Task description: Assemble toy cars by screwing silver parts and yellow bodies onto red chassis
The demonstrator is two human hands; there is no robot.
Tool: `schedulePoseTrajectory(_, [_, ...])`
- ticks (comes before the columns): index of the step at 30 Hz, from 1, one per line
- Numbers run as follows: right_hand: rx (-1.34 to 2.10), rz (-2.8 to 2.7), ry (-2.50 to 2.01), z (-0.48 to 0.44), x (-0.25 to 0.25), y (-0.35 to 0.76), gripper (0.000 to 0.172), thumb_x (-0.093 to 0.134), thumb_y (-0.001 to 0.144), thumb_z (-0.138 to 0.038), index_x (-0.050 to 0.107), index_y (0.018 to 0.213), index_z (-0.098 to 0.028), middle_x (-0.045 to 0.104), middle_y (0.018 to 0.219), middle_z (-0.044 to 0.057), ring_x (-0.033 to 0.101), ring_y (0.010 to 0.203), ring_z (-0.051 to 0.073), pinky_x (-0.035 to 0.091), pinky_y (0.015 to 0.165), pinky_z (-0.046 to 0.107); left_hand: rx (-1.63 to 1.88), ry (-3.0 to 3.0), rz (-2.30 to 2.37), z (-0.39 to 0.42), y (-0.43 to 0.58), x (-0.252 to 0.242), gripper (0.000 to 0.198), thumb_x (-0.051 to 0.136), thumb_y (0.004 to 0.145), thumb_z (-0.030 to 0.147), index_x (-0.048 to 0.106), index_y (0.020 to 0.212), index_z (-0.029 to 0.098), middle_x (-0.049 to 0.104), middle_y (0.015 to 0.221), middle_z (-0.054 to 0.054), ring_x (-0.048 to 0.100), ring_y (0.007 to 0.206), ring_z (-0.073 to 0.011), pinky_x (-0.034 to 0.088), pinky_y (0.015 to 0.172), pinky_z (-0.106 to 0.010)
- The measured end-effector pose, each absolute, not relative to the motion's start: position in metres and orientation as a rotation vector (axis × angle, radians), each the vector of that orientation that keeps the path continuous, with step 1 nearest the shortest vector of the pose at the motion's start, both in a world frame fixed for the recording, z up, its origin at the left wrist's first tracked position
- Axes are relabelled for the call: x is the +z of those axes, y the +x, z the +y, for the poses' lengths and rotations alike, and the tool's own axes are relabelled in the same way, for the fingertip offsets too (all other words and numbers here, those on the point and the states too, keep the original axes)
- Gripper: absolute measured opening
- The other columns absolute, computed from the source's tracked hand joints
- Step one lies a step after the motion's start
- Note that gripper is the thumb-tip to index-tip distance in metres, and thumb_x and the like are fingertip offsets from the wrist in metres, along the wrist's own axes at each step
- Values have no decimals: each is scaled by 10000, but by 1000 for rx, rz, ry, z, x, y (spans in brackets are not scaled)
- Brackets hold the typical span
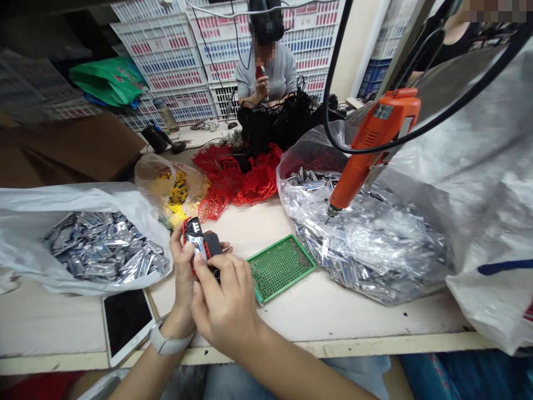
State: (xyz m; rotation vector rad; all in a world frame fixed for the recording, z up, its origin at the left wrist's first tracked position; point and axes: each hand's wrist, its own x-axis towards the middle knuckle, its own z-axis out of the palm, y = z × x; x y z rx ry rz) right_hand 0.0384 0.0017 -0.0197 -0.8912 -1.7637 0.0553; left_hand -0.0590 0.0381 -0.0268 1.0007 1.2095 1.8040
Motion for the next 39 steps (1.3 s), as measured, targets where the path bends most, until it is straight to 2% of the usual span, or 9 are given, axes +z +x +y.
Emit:
schedulePoseTrajectory(4, [85, -1740, -913, 1, -21, 39, 361, 519, 967, -139, 638, 1305, -93, 634, 1096, 151, 555, 1076, 269, 523, 917, 448, 1776, 817, 1177, 39, -57, -24, 605, 660, 868, 493, 403, 1394, 336, 681, 1051, -28, 723, 700, -188, 634, 689, -364])
schedulePoseTrajectory(8, [103, -1707, -930, 2, -22, 41, 363, 518, 965, -141, 632, 1309, -134, 642, 1091, 133, 565, 1053, 257, 524, 909, 439, 1786, 881, 1212, 39, -58, -25, 631, 711, 837, 494, 420, 1370, 325, 657, 1182, -62, 723, 851, -201, 619, 733, -334])
schedulePoseTrajectory(13, [80, -1690, -949, 3, -24, 42, 350, 530, 966, -166, 640, 1296, -124, 648, 1108, 142, 572, 1035, 263, 520, 886, 434, 1749, 921, 1189, 39, -61, -28, 714, 744, 821, 542, 376, 1395, 332, 609, 1336, -97, 715, 973, -227, 614, 807, -365])
schedulePoseTrajectory(18, [94, -1595, -957, 10, -23, 45, 244, 657, 972, -281, 685, 1201, -203, 661, 1036, 100, 600, 986, 245, 539, 870, 429, 1794, 1012, 1169, 38, -59, -33, 755, 787, 794, 543, 392, 1409, 355, 644, 1260, -70, 711, 950, -212, 601, 815, -343])
schedulePoseTrajectory(23, [207, -1483, -945, 14, -22, 46, 135, 674, 968, -218, 708, 1098, -211, 674, 991, 73, 653, 939, 208, 568, 813, 376, 1833, 1106, 1252, 37, -57, -35, 674, 713, 861, 562, 414, 1416, 324, 598, 1336, -84, 667, 1113, -226, 546, 945, -352])
schedulePoseTrajectory(30, [198, -1482, -915, 11, -23, 45, 72, 665, 953, -159, 715, 993, -191, 670, 875, 56, 653, 838, 190, 569, 722, 347, 1869, 1132, 1349, 36, -58, -34, 697, 752, 824, 549, 412, 1382, 308, 575, 1344, -78, 648, 1068, -210, 524, 932, -331])
schedulePoseTrajectory(36, [87, -1482, -969, 9, -21, 43, 16, 683, 940, -187, 687, 927, -196, 675, 817, 32, 614, 794, 184, 486, 749, 366, 1837, 1231, 1397, 33, -56, -34, 673, 648, 891, 619, 396, 1420, 289, 530, 1436, -111, 629, 1176, -244, 514, 992, -360])
schedulePoseTrajectory(39, [54, -1462, -1020, 8, -22, 41, 87, 658, 945, -185, 645, 860, -197, 647, 757, 7, 587, 744, 168, 424, 737, 354, 1830, 1219, 1361, 32, -52, -33, 692, 615, 913, 615, 366, 1472, 292, 517, 1461, -124, 611, 1244, -271, 489, 1058, -407])
